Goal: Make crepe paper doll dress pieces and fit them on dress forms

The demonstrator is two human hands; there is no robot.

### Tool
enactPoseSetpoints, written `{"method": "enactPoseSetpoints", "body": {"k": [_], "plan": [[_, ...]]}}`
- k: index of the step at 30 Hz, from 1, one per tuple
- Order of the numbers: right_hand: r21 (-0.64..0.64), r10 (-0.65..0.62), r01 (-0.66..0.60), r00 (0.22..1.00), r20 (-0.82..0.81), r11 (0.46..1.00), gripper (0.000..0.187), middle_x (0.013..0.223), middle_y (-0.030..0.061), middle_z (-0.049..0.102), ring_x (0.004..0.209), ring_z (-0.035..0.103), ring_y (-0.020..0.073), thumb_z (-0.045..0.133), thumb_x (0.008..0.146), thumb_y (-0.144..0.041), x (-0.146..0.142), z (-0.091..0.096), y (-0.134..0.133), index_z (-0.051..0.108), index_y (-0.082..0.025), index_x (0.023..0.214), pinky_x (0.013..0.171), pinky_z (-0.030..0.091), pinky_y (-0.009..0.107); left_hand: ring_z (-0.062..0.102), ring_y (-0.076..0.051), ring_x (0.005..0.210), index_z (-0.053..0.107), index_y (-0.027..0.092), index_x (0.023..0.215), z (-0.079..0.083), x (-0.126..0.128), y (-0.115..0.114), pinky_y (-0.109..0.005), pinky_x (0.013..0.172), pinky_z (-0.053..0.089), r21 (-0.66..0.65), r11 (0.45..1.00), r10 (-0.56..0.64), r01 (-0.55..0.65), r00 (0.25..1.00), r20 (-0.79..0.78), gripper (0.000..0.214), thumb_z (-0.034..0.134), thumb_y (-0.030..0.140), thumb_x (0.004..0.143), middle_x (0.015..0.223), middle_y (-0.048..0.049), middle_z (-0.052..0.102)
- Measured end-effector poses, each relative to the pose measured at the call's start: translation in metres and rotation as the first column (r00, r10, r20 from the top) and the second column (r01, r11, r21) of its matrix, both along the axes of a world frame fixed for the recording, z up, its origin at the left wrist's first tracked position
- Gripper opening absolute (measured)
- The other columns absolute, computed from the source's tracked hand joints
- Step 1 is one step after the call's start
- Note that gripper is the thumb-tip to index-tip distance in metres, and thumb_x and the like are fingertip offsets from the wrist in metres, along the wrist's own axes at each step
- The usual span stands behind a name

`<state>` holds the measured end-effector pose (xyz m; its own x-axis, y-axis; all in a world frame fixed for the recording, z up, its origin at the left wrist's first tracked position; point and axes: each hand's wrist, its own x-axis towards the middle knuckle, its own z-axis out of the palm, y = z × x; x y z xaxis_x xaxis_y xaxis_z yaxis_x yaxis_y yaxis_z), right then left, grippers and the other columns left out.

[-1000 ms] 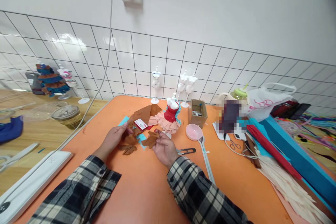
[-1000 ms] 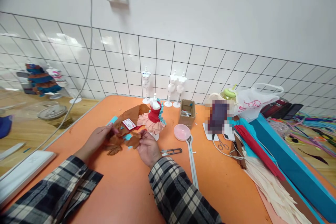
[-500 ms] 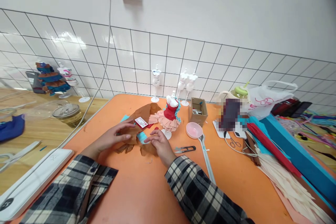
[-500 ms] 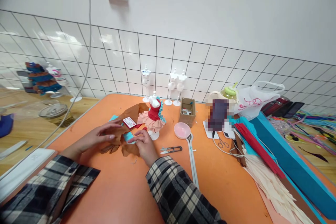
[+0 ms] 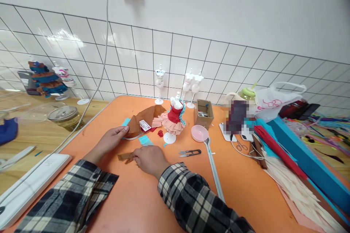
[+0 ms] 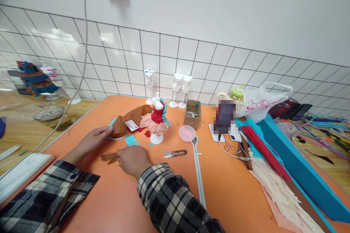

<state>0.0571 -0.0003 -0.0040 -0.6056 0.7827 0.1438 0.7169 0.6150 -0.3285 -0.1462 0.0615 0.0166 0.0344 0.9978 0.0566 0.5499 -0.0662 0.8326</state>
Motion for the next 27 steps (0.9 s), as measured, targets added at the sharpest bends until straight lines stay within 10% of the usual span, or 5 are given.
{"method": "enactPoseSetpoints", "body": {"k": [4,8,20,23,27], "plan": [[-0.240,-0.106,0.013,0.918,-0.382,0.971,0.015,0.079,0.0001,0.066,0.071,0.059,0.0138,0.052,0.090,-0.030,0.016,-0.008,0.000,0.064,-0.022,0.094,0.061,0.039,0.023,0.059,-0.032,0.106,0.069,0.018,0.102,0.006,-0.001,-0.004,-0.037,0.089,0.047,0.190,0.980,-0.043,0.062,0.994,-0.102,0.059,0.055,0.069,0.076,0.107,-0.0088,0.071],[-0.493,-0.321,-0.125,0.618,-0.717,0.861,0.010,0.070,-0.0029,0.055,0.059,0.049,0.0093,0.050,0.089,-0.027,0.034,-0.009,0.002,0.055,-0.019,0.086,0.054,0.036,0.020,0.063,-0.027,0.091,0.068,0.018,0.102,0.018,0.016,-0.019,-0.034,0.078,0.050,0.230,0.896,-0.383,0.380,0.923,-0.033,0.063,0.047,0.072,0.078,0.101,-0.0099,0.071],[-0.804,-0.771,-0.153,0.227,-0.595,0.575,0.032,0.051,-0.0101,0.039,0.036,0.024,0.0052,0.060,0.075,-0.050,0.095,-0.005,-0.031,0.045,-0.021,0.078,0.036,0.015,0.019,0.067,-0.022,0.080,0.073,0.019,0.086,-0.004,0.080,-0.045,-0.031,0.074,0.054,-0.012,0.921,-0.386,0.389,0.917,0.097,0.026,0.064,0.043,0.079,0.085,-0.0052,0.075],[-0.778,-0.742,-0.080,0.253,-0.621,0.624,0.033,0.054,-0.0092,0.040,0.039,0.029,0.0064,0.058,0.077,-0.050,0.107,-0.001,-0.039,0.050,-0.020,0.087,0.039,0.019,0.020,0.069,-0.023,0.084,0.073,0.020,0.091,-0.011,0.094,-0.056,-0.033,0.077,0.055,-0.052,0.895,-0.435,0.444,0.892,0.123,0.026,0.062,0.041,0.080,0.091,-0.0063,0.075],[-0.592,-0.559,0.139,0.551,-0.620,0.794,0.030,0.057,-0.0074,0.043,0.052,0.041,0.0094,0.072,0.070,-0.032,0.120,0.001,-0.045,0.061,-0.019,0.096,0.050,0.029,0.021,0.069,-0.024,0.091,0.070,0.019,0.095,-0.019,0.115,-0.069,-0.035,0.083,0.054,-0.108,0.843,-0.499,0.527,0.841,0.206,0.028,0.063,0.041,0.079,0.098,-0.0086,0.075]]}}
